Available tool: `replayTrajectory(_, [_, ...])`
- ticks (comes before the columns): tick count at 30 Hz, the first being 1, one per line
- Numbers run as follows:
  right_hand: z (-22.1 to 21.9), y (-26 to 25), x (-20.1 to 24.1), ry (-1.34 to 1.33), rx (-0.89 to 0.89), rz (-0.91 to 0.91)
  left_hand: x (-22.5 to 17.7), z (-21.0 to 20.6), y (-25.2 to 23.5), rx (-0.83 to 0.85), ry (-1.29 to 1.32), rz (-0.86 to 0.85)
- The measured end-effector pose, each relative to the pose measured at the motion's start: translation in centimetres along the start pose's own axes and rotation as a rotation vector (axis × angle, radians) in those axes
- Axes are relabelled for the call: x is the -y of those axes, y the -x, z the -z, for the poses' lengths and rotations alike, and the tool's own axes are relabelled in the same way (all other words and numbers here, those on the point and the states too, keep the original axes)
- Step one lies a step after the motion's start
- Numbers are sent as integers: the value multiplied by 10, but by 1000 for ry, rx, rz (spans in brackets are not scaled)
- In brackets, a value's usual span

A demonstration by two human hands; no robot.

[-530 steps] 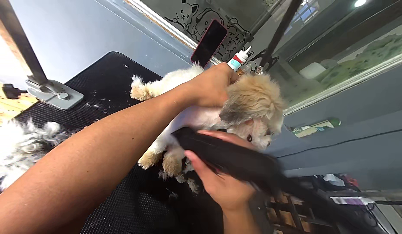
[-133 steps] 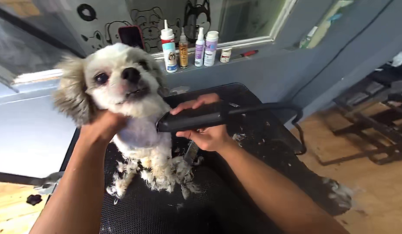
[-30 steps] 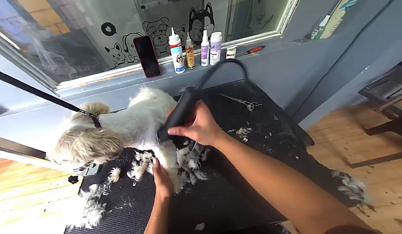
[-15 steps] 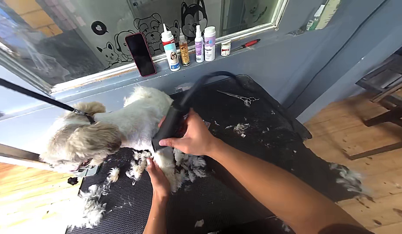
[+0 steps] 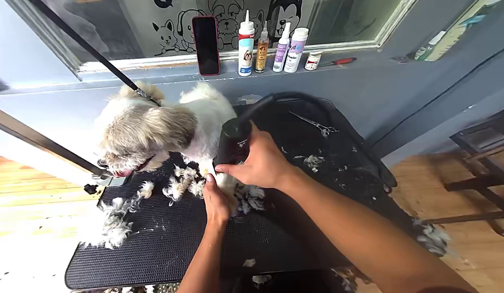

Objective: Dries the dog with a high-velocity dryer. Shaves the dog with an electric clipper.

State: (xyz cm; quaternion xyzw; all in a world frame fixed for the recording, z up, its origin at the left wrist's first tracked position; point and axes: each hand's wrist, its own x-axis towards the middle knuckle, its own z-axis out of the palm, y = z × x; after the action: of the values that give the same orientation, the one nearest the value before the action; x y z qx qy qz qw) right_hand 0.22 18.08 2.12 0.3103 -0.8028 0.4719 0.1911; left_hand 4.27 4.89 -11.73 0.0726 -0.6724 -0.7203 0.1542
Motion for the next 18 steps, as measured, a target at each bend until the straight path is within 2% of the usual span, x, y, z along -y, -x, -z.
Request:
replayTrajectory(3, [-9,2,-13,-288,-248,341,-1,0,0,22,-19,-2])
replayTrajectory(5, [-18,7,-21,-357,-301,451,0,-1,2,26,-17,-7])
replayTrajectory(9, [-26,19,-20,-266,-228,318,0,0,0,41,-3,-30])
replayTrajectory(13, [-12,11,-2,-5,-47,-67,-2,3,3,18,-63,25])
replayTrajectory(15, [-3,6,1,-1,67,-171,-2,5,5,25,-63,7])
replayTrajectory(16, [-1,6,-1,-52,65,-178,-1,5,6,37,-46,-3])
replayTrajectory(18, [-2,9,-7,-181,-82,-126,1,4,5,38,-5,-15])
